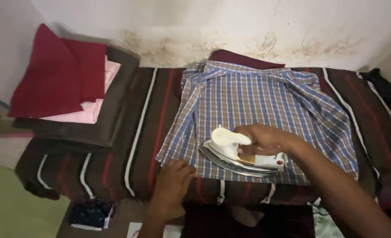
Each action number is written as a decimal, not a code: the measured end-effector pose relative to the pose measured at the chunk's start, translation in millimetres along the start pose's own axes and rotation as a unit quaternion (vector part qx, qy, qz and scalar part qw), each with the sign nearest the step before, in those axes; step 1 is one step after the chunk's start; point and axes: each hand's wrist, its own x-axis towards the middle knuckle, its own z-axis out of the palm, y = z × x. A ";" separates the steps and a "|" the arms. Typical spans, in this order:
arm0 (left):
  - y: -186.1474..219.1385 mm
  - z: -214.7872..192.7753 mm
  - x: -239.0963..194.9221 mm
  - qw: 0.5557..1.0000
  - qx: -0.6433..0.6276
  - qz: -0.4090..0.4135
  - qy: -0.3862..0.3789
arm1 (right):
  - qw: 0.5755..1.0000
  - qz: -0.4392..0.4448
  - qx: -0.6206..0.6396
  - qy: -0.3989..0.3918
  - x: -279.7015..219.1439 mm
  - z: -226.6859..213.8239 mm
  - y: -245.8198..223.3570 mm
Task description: The person irons a plaid shirt on an ironing board by hand. They smooth the fabric, press the collar, sleeves, and main body with an iron, and then fold the shirt.
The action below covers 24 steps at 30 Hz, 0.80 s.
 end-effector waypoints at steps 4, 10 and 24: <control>1.9 3.3 -2.9 1.000 0.008 -0.014 0.022 | 0.998 0.053 0.007 0.043 -0.3 4.9 -12.3; -0.5 3.5 -1.6 0.999 -0.015 0.002 0.046 | 0.991 0.105 0.060 0.051 -8.8 1.1 -24.3; -9.1 15.4 2.5 0.998 0.050 0.002 0.036 | 0.999 -0.024 0.015 0.046 -60.3 4.1 32.4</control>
